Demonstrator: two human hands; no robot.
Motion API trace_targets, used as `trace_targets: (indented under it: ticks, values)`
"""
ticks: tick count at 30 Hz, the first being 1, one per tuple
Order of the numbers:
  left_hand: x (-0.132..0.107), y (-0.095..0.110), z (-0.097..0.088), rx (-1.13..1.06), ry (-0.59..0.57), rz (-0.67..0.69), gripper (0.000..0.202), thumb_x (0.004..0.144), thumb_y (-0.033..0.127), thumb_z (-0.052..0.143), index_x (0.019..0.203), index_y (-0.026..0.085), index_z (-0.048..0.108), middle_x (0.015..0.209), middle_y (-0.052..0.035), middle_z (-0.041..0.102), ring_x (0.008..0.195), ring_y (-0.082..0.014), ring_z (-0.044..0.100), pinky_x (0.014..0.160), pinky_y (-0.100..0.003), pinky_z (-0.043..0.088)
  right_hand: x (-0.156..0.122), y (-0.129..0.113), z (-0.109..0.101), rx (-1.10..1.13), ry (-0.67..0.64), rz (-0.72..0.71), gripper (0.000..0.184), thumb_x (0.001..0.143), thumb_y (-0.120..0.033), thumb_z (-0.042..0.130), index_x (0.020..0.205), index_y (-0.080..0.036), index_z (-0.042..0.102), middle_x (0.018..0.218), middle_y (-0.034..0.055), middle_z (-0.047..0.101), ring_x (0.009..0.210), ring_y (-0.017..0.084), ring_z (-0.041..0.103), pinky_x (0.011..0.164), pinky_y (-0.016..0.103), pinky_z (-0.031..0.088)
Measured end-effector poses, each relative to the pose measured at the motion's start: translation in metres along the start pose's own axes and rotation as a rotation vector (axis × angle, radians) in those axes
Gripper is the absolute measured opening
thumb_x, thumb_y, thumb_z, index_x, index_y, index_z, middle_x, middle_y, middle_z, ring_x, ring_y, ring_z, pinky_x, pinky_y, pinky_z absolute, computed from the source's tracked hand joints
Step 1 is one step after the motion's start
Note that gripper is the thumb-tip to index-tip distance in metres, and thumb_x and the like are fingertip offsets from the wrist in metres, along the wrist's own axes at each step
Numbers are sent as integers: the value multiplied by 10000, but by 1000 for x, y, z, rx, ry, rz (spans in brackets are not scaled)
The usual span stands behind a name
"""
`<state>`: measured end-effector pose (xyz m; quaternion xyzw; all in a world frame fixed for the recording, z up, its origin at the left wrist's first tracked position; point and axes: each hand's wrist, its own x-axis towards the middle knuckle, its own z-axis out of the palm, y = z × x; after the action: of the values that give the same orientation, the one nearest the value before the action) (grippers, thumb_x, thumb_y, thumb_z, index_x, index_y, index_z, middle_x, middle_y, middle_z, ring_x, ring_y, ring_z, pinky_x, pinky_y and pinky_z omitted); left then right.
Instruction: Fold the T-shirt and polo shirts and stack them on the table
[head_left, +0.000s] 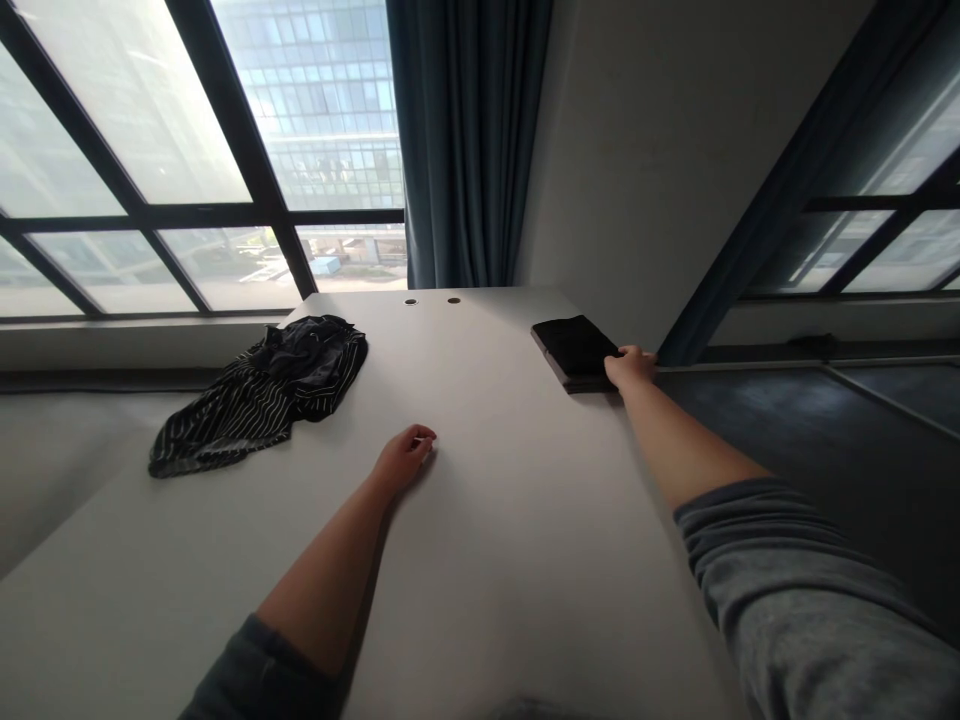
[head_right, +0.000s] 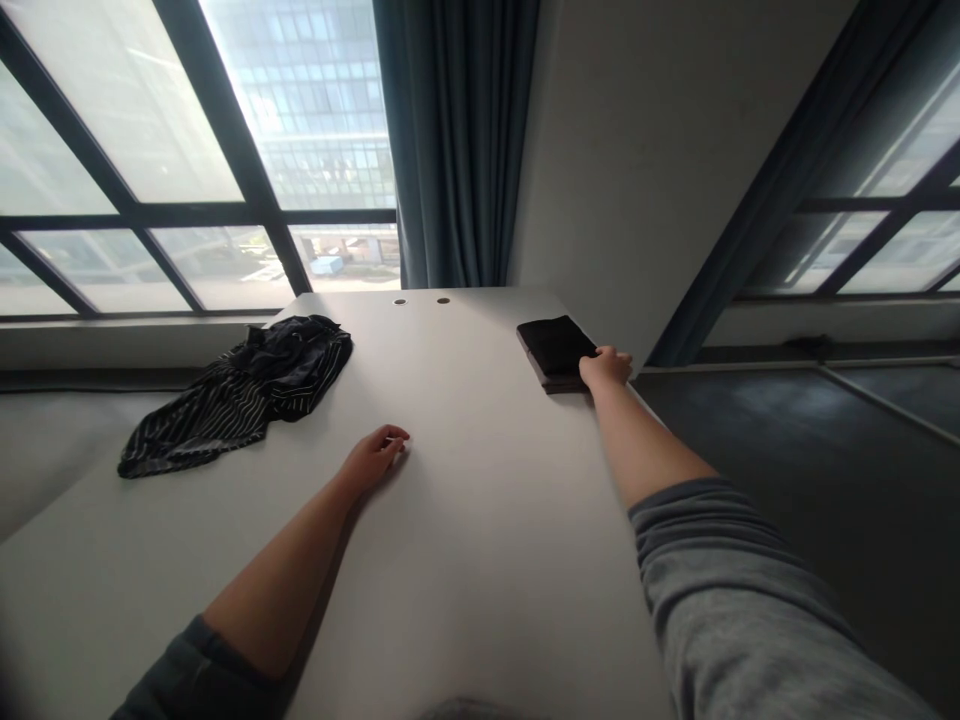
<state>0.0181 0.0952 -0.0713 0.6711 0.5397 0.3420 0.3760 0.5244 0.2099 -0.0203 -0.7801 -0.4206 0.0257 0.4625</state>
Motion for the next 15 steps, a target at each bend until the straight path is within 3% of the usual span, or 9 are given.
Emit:
trace_targets:
  ticks: [3,7,9,12,15]
  values:
    - [-1,2,-1,18,-3,14,338,867,476,591,1029,216,733,826,-27,739,567,-148,587,618,-292,475,-45,-21,-2,-98,-47,-77,384,795,-208,659,1173,-152,700,1276,187,615,1225,314,587,1144,474,420]
    - [0,1,-1,12,-13,25,330,866,468,587,1021,211,725,827,-30,732,579,-152,592,627,-294,476,-136,-45,16,-94,-480,-258,263,919,-243,574,1116,-168,732,1116,112,738,1032,235,682,993,362,517]
    - [0,-1,-1,8,-17,31,322,871,463,584,1015,210,722,825,-29,731,584,-151,594,625,-288,472,-178,-52,30,-83,-583,-307,232,922,-269,623,1099,-191,751,1076,82,766,971,210,704,931,321,538]
    - [0,-3,-1,14,-14,37,302,882,443,584,1017,215,729,826,-27,734,582,-148,588,616,-281,465,-218,-56,45,-142,-637,-500,297,926,-257,637,1192,-194,752,1308,128,711,1200,247,649,1091,366,465]
    - [-1,-3,-1,38,10,44,263,889,394,596,1017,218,744,794,-25,731,599,-155,594,618,-278,466,-228,-54,52,-259,-653,-715,394,953,-275,599,1317,-181,719,1453,160,621,1354,279,554,1201,419,363]
